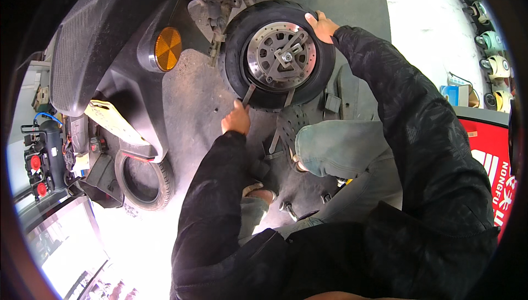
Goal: The person mounts a tire onto a scooter wheel using tire levers and a screwdriver. They repeatedly pry the tire bead over the rim, rotate the wheel, and reposition tools to seat the tire around the circumference.
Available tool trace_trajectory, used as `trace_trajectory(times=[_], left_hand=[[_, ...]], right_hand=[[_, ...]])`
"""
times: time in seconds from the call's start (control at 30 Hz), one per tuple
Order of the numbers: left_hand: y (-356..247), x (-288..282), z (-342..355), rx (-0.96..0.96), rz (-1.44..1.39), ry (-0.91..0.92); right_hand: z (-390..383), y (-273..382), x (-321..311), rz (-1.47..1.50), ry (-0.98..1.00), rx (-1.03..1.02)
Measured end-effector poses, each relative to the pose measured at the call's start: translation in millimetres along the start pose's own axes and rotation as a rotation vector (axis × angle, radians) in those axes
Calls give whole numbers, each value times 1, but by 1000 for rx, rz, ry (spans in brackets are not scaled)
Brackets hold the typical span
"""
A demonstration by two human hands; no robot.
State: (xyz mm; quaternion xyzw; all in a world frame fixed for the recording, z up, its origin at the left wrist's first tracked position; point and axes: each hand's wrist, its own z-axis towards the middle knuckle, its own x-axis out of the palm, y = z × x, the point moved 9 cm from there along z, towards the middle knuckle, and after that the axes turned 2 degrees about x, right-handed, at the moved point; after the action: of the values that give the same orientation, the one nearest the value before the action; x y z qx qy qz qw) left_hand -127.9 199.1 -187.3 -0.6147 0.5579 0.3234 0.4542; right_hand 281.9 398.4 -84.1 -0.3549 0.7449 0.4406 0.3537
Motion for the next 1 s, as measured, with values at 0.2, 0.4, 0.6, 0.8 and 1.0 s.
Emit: trace_trajectory(times=[0.2,0.4,0.6,0.8,1.0], left_hand=[[-6,31,9,-462,-50,100],[-3,36,10,-528,-134,-3],[-4,27,4,-372,-160,-109],[14,51,15,-316,-291,-171],[66,29,61,-258,-1324,-377]], right_hand=[[3,7,1,4,66,24],[7,4,6,168,-70,18],[2,7,7,174,-51,23],[-11,17,-2,45,4,-35],[-15,9,-6,59,-58,54]])
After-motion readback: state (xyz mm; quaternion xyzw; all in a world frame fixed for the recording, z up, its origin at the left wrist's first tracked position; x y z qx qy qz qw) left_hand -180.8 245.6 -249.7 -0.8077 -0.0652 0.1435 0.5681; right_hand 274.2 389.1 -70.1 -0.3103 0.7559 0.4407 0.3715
